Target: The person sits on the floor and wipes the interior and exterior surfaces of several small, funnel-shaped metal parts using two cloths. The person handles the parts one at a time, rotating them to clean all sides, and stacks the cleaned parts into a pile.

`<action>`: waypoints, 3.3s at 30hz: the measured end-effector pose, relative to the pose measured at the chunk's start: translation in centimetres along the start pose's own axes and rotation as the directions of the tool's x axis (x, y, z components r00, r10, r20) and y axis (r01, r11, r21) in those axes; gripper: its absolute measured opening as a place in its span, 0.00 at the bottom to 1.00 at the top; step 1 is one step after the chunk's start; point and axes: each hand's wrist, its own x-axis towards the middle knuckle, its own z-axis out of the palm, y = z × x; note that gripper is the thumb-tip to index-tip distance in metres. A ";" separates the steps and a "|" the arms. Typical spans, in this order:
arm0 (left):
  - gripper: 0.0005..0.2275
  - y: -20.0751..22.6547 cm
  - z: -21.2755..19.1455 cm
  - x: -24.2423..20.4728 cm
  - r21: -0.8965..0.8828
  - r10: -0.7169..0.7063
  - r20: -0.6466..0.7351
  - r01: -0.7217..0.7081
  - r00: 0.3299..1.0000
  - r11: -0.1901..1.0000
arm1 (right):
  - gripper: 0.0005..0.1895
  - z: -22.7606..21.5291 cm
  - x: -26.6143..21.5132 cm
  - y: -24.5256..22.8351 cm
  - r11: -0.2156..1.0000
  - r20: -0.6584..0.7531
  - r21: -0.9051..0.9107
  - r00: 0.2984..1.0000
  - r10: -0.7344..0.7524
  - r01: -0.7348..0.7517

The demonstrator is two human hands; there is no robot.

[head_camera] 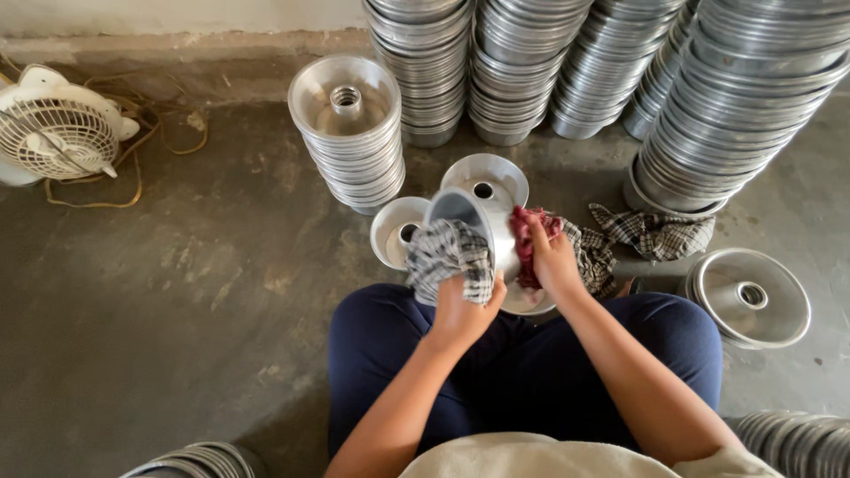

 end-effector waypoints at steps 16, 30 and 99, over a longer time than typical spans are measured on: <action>0.12 1.8 -1.3 0.9 -0.439 0.023 0.113 0.029 0.993 0.898 | 0.13 -6.5 -1.0 1.2 0.978 -0.070 0.151 0.985 0.159 -0.148; 0.11 -5.3 3.0 1.6 -0.876 -0.662 0.306 0.475 0.684 0.086 | 0.13 -29.0 -4.1 21.3 0.694 -0.731 0.652 0.495 0.469 0.305; 0.22 -14.7 1.6 3.1 -0.917 -0.637 0.355 0.386 0.684 -0.098 | 0.16 -3.7 1.5 4.5 0.518 0.053 -0.649 0.712 -0.700 0.558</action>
